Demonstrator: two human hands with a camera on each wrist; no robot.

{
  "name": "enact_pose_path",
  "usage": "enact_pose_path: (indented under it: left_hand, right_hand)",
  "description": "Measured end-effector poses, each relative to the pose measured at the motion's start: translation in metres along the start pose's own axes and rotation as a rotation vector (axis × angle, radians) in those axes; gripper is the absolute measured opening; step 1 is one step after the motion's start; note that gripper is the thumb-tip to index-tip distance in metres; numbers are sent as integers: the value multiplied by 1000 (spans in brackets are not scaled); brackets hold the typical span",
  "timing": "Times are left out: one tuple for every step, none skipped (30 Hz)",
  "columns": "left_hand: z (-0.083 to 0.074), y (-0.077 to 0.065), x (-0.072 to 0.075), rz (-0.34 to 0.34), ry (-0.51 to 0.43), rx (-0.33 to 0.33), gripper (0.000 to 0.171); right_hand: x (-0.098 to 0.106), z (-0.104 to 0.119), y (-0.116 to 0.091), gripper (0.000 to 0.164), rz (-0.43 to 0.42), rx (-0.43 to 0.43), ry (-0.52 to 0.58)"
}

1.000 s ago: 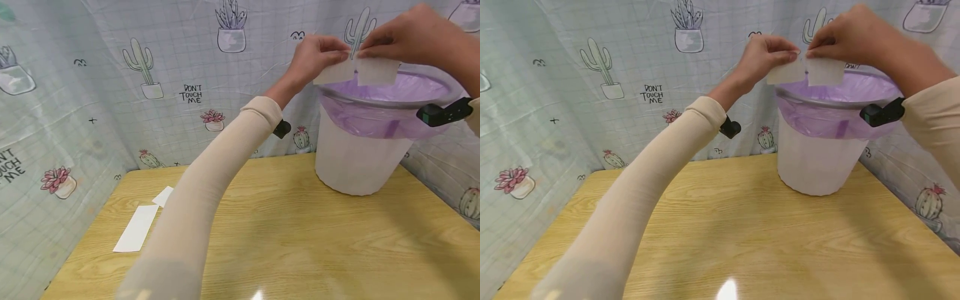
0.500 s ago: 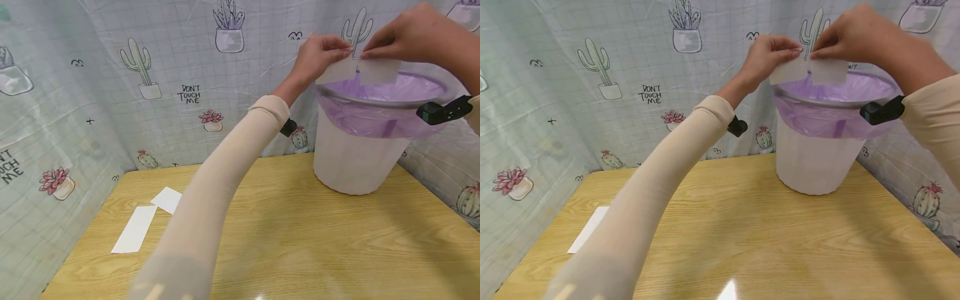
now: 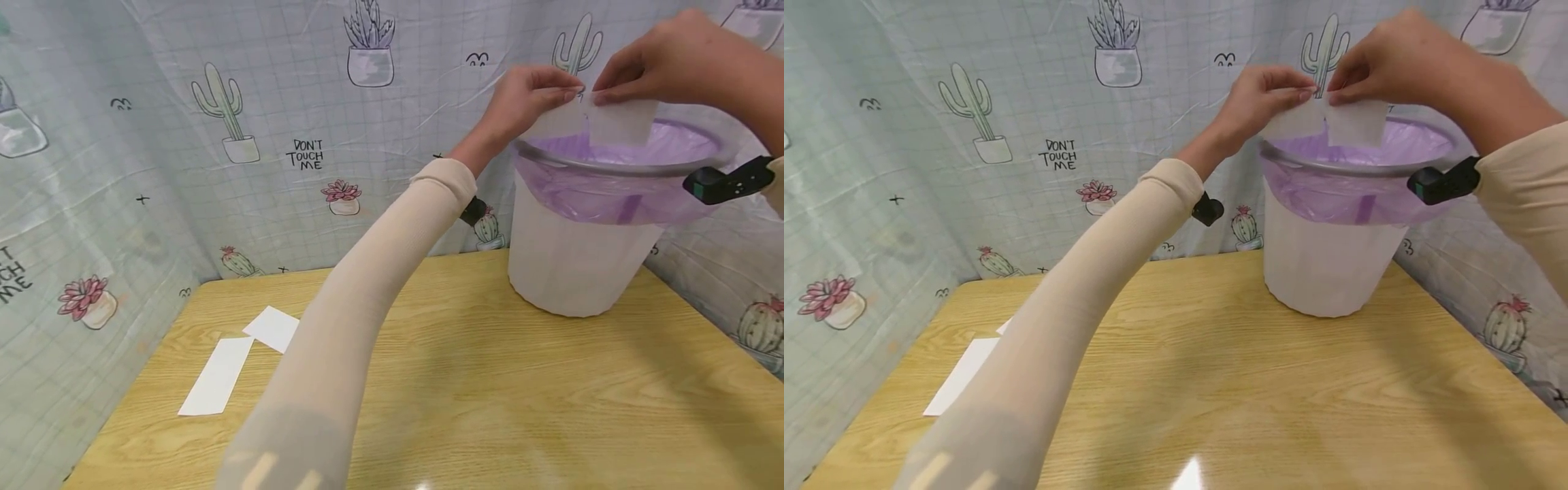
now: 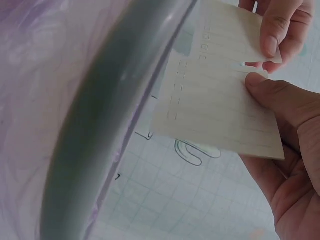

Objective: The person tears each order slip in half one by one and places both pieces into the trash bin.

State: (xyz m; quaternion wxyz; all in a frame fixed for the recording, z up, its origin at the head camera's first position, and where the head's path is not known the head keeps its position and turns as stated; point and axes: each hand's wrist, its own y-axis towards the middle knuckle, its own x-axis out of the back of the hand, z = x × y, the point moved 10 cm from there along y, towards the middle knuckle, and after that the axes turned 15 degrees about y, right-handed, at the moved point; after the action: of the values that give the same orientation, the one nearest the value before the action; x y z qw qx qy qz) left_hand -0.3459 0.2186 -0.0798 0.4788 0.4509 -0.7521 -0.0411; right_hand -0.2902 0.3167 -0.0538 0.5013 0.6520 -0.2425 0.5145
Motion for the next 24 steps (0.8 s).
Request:
enact_pose_path:
  left_hand:
    - [-1,1,-1,3,8,-4,23]
    - [-3,3,-1,4,12,-16,23]
    - [-5,4,-2,8,13,-23,24]
    - [-6,5,-3,13,16,-28,24]
    - [-6,6,-4,19,10,-30,24]
    - [-7,7,-5,25,-1,-28,23]
    - [-7,8,-6,27,-12,-33,23]
    - [-7,8,-6,28,-20,-38,22]
    - [-6,9,-7,31,-31,-38,22]
    - [-6,8,-7,32,-38,-41,21]
    - [-5,8,-8,33,-47,-45,21]
    - [-4,8,-8,33,-53,-45,21]
    - [-4,7,-9,34,-50,-50,21]
    - [-3,6,-10,39,-46,-44,22]
    - [-2,6,-11,46,-46,-34,22]
    - [0,5,-12,52,-43,-22,23]
    - [1,4,-13,60,-43,-8,23]
    - [2,3,-13,67,-43,9,24]
    - [2,2,-14,74,-43,23,25]
    - [3,1,-14,79,-49,35,25]
    - [3,0,-14,83,-55,44,25]
    - [4,-1,-13,86,-58,48,25]
    - [4,-1,-12,88,-61,50,25]
    - [5,-2,-11,89,-63,49,25]
  right_hand:
    - [0,-1,0,18,1,1,2]
    - [1,-1,0,17,1,1,3]
    - [2,-2,0,17,2,1,3]
    - [3,-2,0,16,1,1,5]
    - [3,-3,-1,16,1,-4,8]
    - [4,-4,-1,16,2,-10,15]
    - [4,-5,-1,16,2,-17,20]
    - [4,-6,-1,16,3,-25,27]
    - [4,-7,-2,16,7,-35,33]
    - [4,-7,-2,17,10,-45,41]
    - [3,-8,-1,17,16,-54,46]
    - [3,-9,-1,17,23,-65,53]
    - [2,-10,-2,18,31,-76,58]
    - [1,-11,-2,18,42,-87,62]
    - [0,-12,-2,19,55,-96,69]
    - [-2,-13,-3,19,67,-103,76]
    - [-3,-13,-3,19,78,-105,78]
    - [-4,-14,-4,20,86,-110,82]
    - [-5,-14,-5,20,94,-112,86]
    - [-6,-14,-5,20,98,-113,89]
    - [-6,-14,-6,20,103,-111,90]
    - [-6,-13,-5,20,104,-109,85]
    - [-7,-12,-5,19,106,-107,81]
    - [-7,-11,-4,19,108,-103,75]
